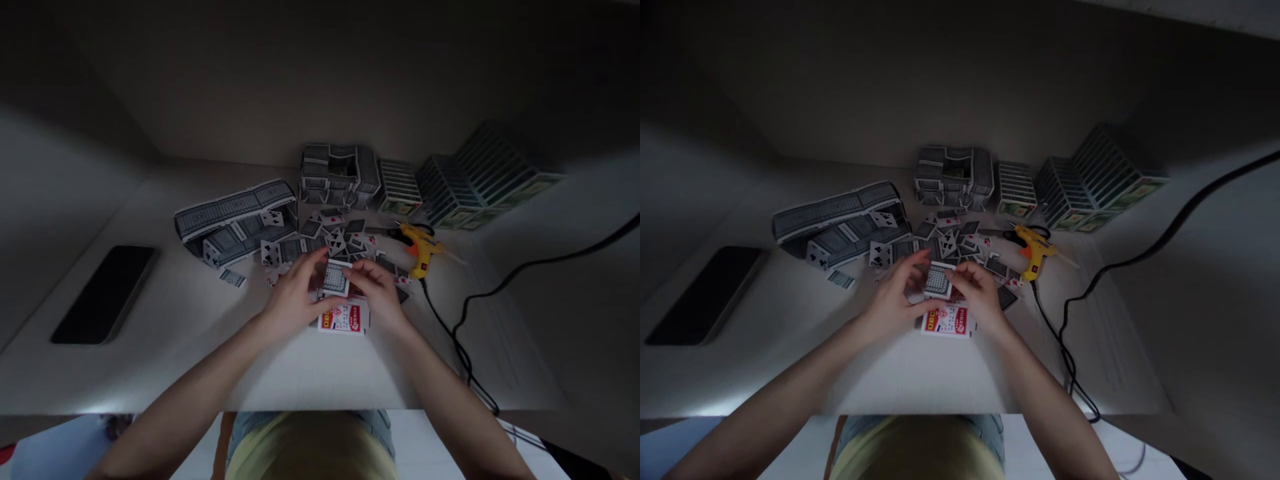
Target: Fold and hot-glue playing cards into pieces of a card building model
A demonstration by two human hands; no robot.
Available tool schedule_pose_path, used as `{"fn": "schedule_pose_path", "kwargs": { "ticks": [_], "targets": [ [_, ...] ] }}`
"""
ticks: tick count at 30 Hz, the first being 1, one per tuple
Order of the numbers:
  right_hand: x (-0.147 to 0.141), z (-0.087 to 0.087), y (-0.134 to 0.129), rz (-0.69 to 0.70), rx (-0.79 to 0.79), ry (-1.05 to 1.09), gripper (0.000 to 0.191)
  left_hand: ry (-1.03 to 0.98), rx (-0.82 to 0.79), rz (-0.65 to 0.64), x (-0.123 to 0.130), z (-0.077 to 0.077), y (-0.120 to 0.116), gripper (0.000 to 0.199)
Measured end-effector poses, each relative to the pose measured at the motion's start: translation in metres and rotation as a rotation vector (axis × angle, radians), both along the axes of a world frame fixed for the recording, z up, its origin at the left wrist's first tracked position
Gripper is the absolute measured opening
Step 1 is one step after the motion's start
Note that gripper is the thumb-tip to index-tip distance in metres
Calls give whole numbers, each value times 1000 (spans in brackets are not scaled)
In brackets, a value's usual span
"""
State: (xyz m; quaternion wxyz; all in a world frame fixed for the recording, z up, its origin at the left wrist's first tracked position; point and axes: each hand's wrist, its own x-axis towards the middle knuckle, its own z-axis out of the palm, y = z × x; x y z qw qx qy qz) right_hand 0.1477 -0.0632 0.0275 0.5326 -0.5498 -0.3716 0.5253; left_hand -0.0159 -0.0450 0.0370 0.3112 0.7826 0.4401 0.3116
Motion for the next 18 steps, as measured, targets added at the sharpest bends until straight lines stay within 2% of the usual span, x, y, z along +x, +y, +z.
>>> {"fn": "schedule_pose_path", "kwargs": {
  "ticks": [2, 5, 7, 13, 18],
  "targets": [
    [1, -1, 0, 40, -25, 1, 23, 53, 68, -84, -2, 2, 1, 82],
    [1, -1, 0, 91, -40, 52, 23, 101, 145, -159, -3, 3, 2, 64],
    [2, 2, 0, 117, -58, 131, 23, 63, 137, -178, -3, 3, 2, 55],
    [1, 14, -5, 282, -106, 448, 21, -214, -36, -220, -3, 10, 0, 57],
    [0, 7, -9, 392, -89, 457, 37, -369, -182, -303, -2, 14, -4, 57]
  ]
}}
